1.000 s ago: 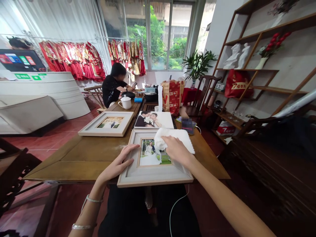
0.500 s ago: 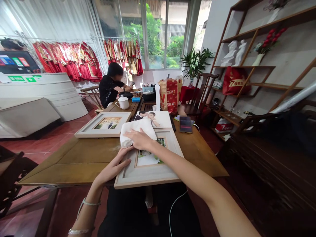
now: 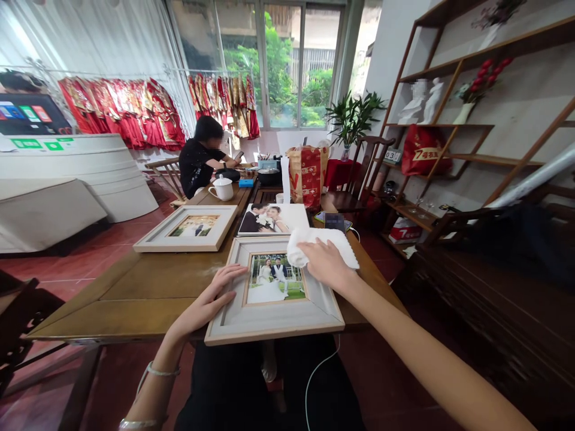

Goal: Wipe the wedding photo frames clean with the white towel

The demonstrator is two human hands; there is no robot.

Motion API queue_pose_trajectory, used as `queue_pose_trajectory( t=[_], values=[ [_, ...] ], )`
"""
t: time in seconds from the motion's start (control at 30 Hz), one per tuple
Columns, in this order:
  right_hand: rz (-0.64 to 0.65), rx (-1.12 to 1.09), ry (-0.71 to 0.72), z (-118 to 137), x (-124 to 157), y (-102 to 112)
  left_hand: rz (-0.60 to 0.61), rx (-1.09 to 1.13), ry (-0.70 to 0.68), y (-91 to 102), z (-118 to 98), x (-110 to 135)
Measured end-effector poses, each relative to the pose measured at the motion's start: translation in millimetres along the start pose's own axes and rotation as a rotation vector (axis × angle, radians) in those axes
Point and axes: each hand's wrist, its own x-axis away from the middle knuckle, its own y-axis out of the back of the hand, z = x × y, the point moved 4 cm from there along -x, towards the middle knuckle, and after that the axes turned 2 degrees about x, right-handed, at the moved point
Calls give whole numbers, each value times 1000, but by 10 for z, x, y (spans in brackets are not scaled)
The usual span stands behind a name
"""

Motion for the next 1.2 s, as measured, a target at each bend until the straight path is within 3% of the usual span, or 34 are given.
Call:
queue_pose_trajectory(
  t=[0.13,0.3,0.4,0.53,0.67,0.77,0.87,1.0,1.2],
  values=[
    [-24,1,-98,11,-226,-106,-12,-2,18,6,15,5],
    [46,-60,55,362,-230,-158,-33,-28,10,20,51,3],
    [131,-146,242,559,65,-107,-43,-52,13,15,64,-2],
    [286,-333,447,662,676,70,-40,-62,11,0,42,-2],
    [348,-382,402,528,1177,256,-25,-62,-6,-4,10,1],
    [319,-310,274,320,1290,250,-13,-50,-8,-3,4,5],
    [208,-174,126,80,1116,136,0,-31,-5,-4,-5,10],
    [85,-51,19,-143,574,-30,2,-20,-3,1,-31,7],
    [-35,-86,-24,-125,-223,-125,20,-11,16,-5,-25,-11]
  ],
)
